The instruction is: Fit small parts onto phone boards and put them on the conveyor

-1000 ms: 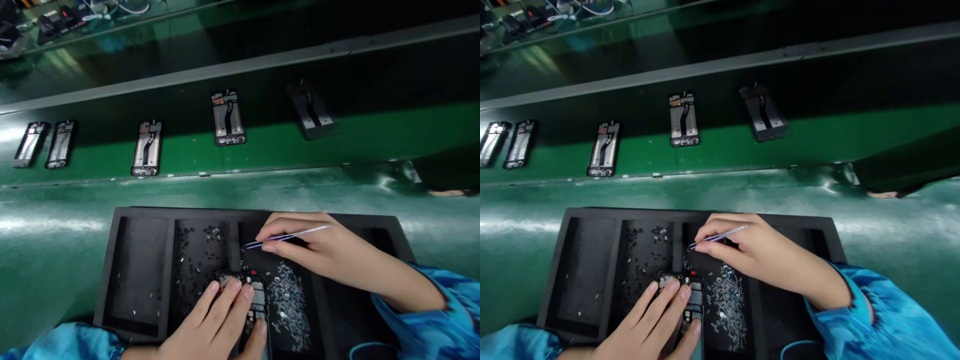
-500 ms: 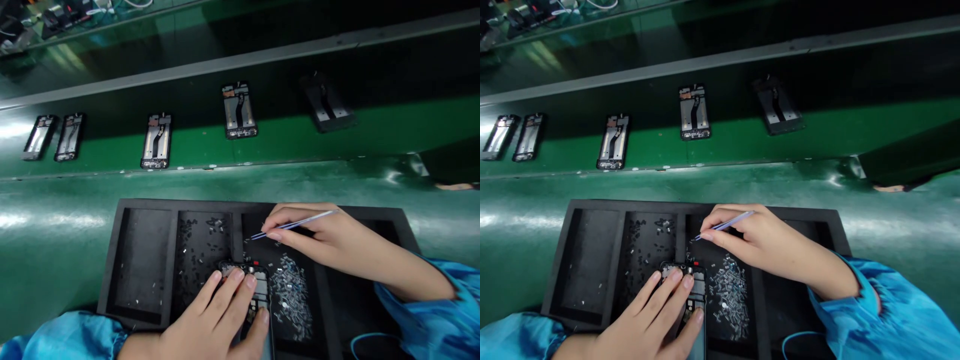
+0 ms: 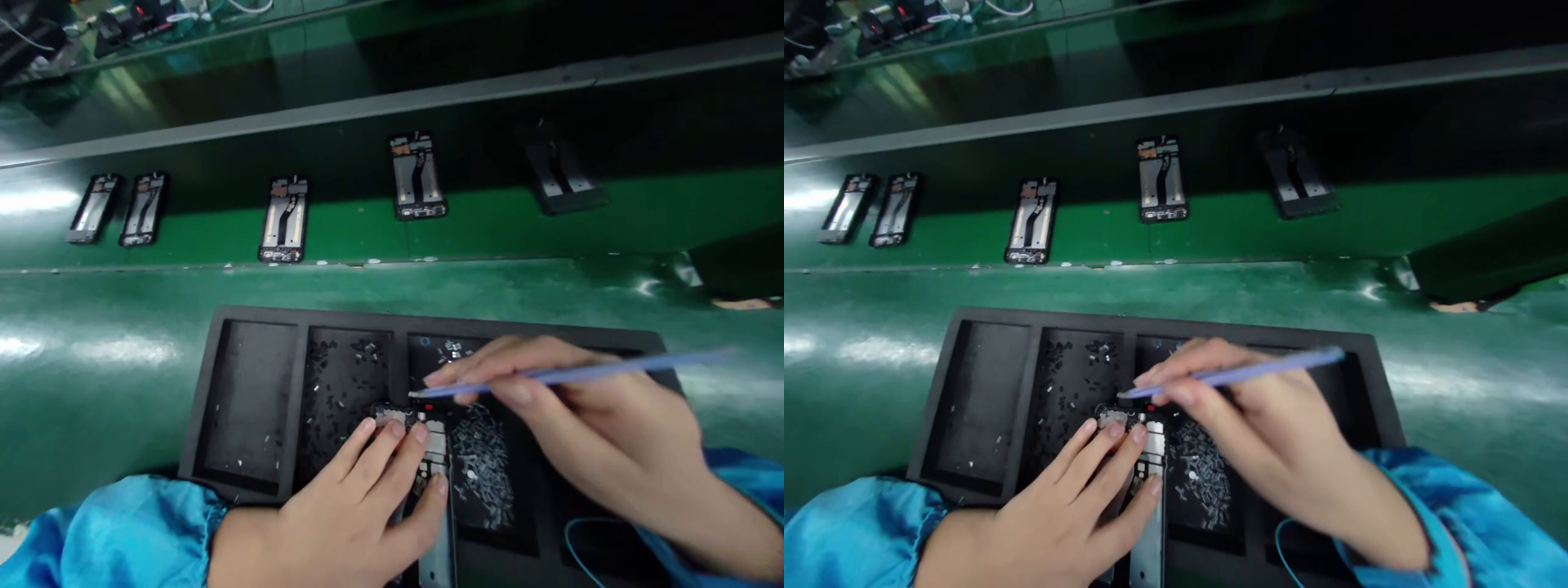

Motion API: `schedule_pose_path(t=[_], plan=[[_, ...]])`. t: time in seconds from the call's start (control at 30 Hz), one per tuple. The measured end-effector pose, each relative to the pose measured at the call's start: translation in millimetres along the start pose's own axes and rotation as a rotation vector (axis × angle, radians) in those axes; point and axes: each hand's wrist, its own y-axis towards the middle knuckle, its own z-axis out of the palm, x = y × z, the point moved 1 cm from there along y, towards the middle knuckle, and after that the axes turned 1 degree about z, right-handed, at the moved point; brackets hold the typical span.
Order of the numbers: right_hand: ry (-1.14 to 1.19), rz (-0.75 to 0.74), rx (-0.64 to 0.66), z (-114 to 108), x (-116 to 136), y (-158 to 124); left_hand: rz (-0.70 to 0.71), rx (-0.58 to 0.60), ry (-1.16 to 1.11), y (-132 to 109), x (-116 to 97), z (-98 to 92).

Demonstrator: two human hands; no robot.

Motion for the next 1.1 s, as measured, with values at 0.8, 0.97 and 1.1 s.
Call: schedule_pose_path(t=[0.8,0.97,1.1], plan=[[-0.180,-0.173,0.185,28,1,-14,0.006,-0.020,-0.010,-3,0,2.4],[-0.175,-0.154,0.133,25,1,-20,0.015,-0.017,0.015,-3,1,3.0],[-0.147,-0.037,-0.109,17,5,-18,0.011,0.010,0.014,-3,1,1.5]])
